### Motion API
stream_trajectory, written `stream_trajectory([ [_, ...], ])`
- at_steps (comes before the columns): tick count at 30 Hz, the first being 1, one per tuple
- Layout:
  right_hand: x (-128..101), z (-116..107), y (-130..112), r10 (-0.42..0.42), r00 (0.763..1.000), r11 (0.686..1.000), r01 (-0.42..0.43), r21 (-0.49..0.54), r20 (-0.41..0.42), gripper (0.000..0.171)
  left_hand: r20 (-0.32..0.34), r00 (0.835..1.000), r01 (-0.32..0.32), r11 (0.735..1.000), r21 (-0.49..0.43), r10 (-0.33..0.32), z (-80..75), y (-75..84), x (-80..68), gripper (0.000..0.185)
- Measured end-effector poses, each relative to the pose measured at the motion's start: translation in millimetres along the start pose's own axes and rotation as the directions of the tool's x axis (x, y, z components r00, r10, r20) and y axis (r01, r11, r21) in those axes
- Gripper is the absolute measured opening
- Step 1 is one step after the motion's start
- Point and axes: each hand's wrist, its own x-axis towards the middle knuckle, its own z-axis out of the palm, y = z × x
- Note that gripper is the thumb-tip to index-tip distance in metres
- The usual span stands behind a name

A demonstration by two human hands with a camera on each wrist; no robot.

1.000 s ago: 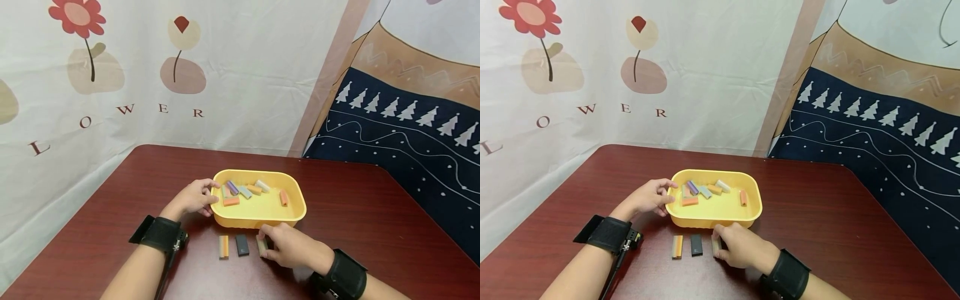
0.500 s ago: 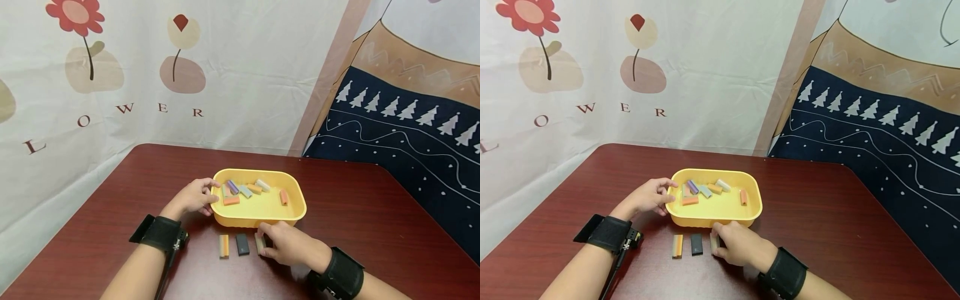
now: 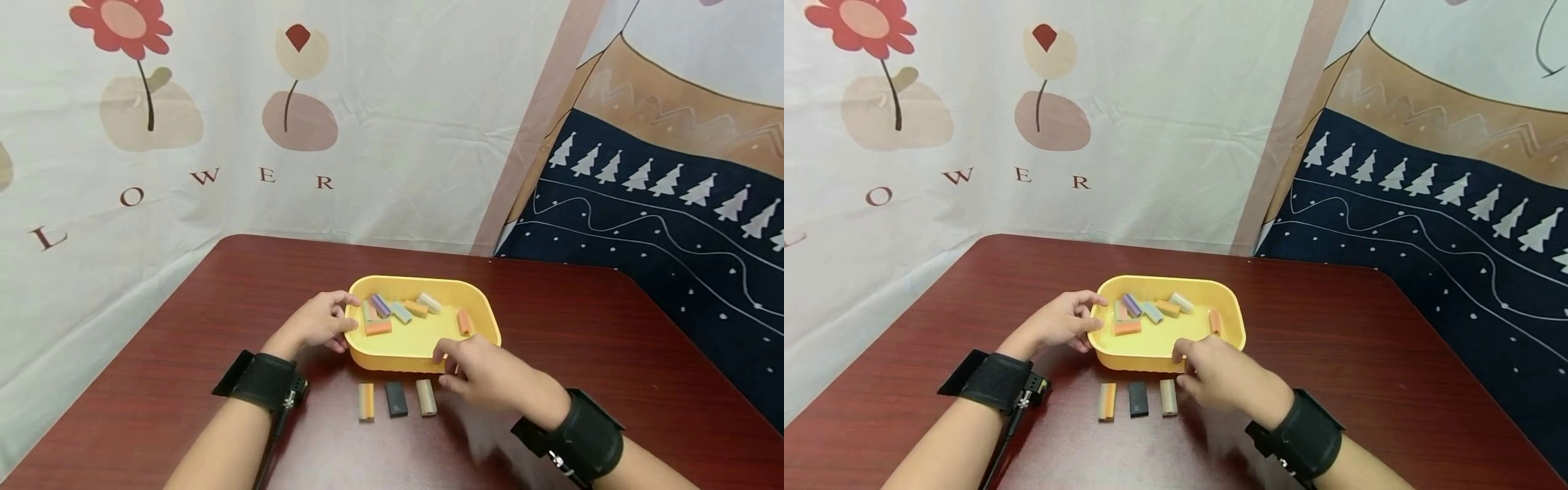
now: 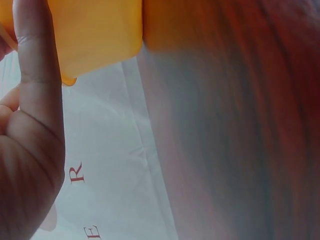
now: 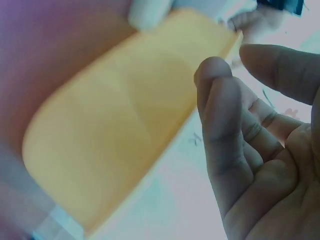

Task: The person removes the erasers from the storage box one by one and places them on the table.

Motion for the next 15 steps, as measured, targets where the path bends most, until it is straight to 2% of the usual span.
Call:
stream_trajectory([
  [4,4.7,-15.7,6.8,0.028,0.999,0.997,-0.03,-0.074,-0.032,0.015,0.0,1.0,-0.007,1.0,0.004,0.007,-0.2,0.1,0.3,0.039],
  [7,11.8,-24.7,13.3,0.078,0.997,0.99,-0.079,-0.121,-0.009,0.016,-0.007,1.0,-0.005,1.0,0.007,0.005,-0.5,-0.3,0.4,0.038],
  [11,24.2,-33.3,24.4,0.154,0.986,0.978,-0.143,-0.154,0.06,0.017,-0.01,1.0,-0.002,1.0,0.01,0.002,0.1,-0.7,0.3,0.038],
  [15,36.8,-39.1,37.2,0.238,0.96,0.959,-0.208,-0.191,0.146,0.02,-0.007,1.0,0.003,1.0,0.006,-0.003,2.1,-1.4,-0.1,0.039],
])
